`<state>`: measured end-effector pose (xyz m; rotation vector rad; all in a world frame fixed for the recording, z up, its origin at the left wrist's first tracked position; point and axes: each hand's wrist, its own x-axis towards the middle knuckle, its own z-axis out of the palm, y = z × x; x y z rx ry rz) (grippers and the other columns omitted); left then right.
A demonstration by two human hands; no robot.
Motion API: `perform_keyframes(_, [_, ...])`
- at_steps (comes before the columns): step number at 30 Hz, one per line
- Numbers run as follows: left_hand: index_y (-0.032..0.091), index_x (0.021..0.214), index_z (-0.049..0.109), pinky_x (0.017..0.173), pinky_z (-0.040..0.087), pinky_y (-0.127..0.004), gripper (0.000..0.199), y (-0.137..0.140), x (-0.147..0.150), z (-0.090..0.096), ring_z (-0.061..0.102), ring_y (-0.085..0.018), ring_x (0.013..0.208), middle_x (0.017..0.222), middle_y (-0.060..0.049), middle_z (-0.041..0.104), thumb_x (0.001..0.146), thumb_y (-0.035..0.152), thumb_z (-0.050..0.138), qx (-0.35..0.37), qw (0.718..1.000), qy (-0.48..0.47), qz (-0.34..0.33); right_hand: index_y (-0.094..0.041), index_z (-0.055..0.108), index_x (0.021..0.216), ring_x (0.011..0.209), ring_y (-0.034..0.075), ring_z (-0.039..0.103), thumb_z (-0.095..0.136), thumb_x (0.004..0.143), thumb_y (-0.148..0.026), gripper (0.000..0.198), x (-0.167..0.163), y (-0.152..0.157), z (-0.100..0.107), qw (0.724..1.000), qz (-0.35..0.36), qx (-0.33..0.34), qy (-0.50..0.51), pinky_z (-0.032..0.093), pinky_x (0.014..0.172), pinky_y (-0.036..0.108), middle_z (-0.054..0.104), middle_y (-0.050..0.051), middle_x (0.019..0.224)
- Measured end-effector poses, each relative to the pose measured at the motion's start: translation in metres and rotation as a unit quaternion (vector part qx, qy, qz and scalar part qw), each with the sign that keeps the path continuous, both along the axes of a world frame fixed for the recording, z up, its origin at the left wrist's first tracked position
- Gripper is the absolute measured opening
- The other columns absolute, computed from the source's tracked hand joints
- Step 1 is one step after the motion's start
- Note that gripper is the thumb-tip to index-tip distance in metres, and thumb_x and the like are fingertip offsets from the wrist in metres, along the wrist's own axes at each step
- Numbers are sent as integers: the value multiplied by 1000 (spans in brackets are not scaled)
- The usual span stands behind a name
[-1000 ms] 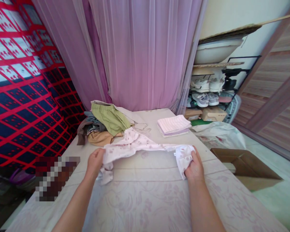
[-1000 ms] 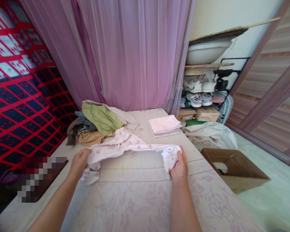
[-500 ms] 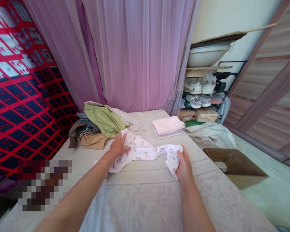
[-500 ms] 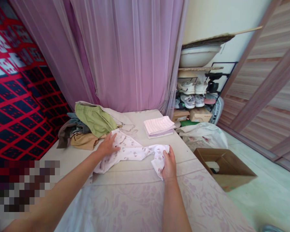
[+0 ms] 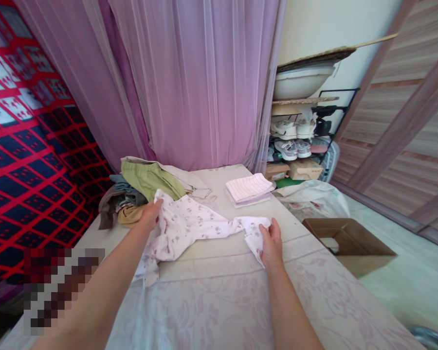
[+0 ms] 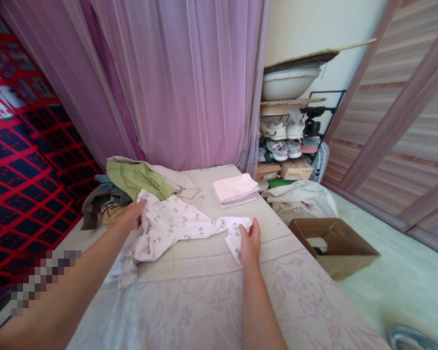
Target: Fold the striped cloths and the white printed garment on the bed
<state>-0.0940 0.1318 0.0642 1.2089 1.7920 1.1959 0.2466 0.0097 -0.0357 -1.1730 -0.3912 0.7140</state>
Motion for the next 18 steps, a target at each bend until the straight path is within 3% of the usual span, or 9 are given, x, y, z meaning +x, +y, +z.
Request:
perform_keyframes(2, [18, 90, 62, 66, 53, -30, 13, -3, -7, 17, 67, -20, 71, 73, -5, 67, 83, 28, 60, -1, 994, -102, 29, -18, 49, 133, 124, 27, 48, 70, 62, -42, 78, 3, -3, 3, 990, -43, -22, -129, 41, 102, 41, 50, 13, 137])
perform_keyframes(5, [16, 89, 62, 66, 55, -28, 9, -9, -12, 44, 66, -16, 65, 72, -4, 67, 81, 17, 62, -4, 972, -232, 40, -13, 58, 123, 133, 34, 35, 66, 63, -42, 67, 1, -12, 18, 940, -90, -24, -329, 25, 110, 51, 42, 19, 142])
perform_keyframes(8, [15, 91, 60, 68, 57, -29, 12, -14, -7, 68, 65, -15, 63, 71, -3, 66, 82, 8, 54, -2, 941, -335, 35, -18, 68, 106, 120, 32, 50, 60, 71, -41, 43, -30, -22, 39, 911, -35, 19, -410, 34, 104, 50, 57, 15, 127])
perform_keyframes(11, [14, 92, 58, 66, 57, -28, 14, -18, 6, 86, 65, -14, 61, 70, -2, 65, 85, 7, 50, 9, 912, -410, 25, -23, 70, 97, 82, 23, 64, 55, 78, -41, 30, -94, -32, 52, 903, 153, 28, -400, 49, 82, 40, 70, 7, 93])
perform_keyframes(13, [13, 91, 57, 64, 57, -27, 14, -21, 15, 97, 64, -13, 57, 69, -2, 63, 86, 5, 47, 16, 895, -446, 14, -24, 69, 103, 72, 22, 65, 60, 77, -46, 36, -141, -34, 52, 889, 280, -10, -363, 50, 75, 38, 71, 6, 89])
perform_keyframes(16, [11, 90, 57, 63, 57, -27, 17, -25, 24, 113, 63, -13, 56, 70, -4, 63, 84, 2, 44, 36, 876, -482, -8, -22, 58, 126, 96, 28, 64, 77, 59, -52, 76, -197, -27, 48, 892, 379, -91, -228, 48, 84, 40, 66, 11, 116])
perform_keyframes(18, [12, 92, 57, 63, 57, -27, 21, -26, 28, 122, 64, -13, 57, 73, -4, 63, 82, -1, 44, 60, 865, -497, -20, -21, 48, 136, 117, 28, 55, 78, 58, -53, 90, -218, -18, 47, 903, 408, -93, -101, 44, 94, 38, 57, 13, 131])
